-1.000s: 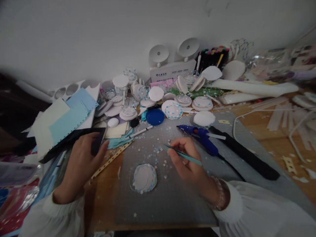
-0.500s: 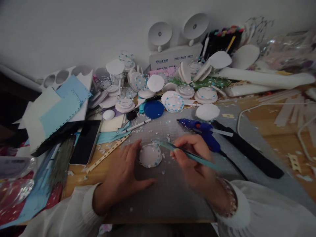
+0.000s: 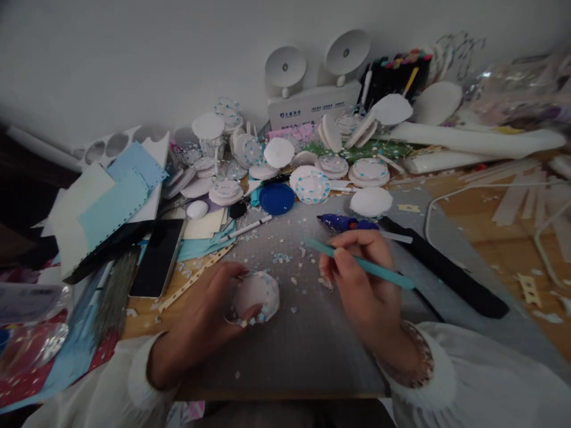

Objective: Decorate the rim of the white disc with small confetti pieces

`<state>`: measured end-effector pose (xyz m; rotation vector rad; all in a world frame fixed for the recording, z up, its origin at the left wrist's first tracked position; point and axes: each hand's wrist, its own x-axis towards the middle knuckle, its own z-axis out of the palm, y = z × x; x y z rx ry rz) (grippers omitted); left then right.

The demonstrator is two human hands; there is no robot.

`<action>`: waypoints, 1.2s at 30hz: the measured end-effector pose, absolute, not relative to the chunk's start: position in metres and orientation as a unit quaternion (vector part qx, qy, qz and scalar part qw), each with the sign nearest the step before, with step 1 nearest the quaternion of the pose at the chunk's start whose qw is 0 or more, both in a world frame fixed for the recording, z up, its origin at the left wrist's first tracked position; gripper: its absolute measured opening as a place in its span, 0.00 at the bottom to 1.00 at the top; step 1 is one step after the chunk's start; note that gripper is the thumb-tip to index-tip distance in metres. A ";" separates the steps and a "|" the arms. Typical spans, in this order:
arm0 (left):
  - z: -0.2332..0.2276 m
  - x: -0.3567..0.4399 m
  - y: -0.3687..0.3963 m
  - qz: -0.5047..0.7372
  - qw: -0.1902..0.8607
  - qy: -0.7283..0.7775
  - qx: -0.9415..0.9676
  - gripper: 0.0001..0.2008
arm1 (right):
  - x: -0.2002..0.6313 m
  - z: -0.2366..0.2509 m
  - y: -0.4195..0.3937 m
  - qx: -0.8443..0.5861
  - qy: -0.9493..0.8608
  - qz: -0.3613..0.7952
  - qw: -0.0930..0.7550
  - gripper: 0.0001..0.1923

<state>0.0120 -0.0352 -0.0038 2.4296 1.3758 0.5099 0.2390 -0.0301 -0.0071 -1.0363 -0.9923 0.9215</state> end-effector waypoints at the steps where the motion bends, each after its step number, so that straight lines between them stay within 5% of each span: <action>1: -0.002 0.008 -0.037 0.181 0.153 0.480 0.845 0.21 | 0.238 -0.006 -0.028 -0.460 -0.427 0.408 0.663 0.03; 9: 0.001 -0.009 -0.050 0.155 0.160 0.486 0.845 0.24 | 0.238 -0.016 -0.027 -0.446 -0.444 0.428 0.649 0.03; 19: -0.011 0.010 -0.037 0.136 0.226 0.457 0.850 0.28 | 0.234 -0.022 -0.023 -0.489 -0.580 0.381 0.529 0.07; 26: -0.006 -0.003 -0.035 0.130 0.241 0.404 0.873 0.43 | 0.235 -0.022 -0.024 -0.504 -0.587 0.372 0.513 0.05; 36: -0.002 0.010 -0.018 0.139 0.207 0.365 0.897 0.30 | 0.237 -0.020 -0.020 -0.490 -0.642 0.296 0.511 0.02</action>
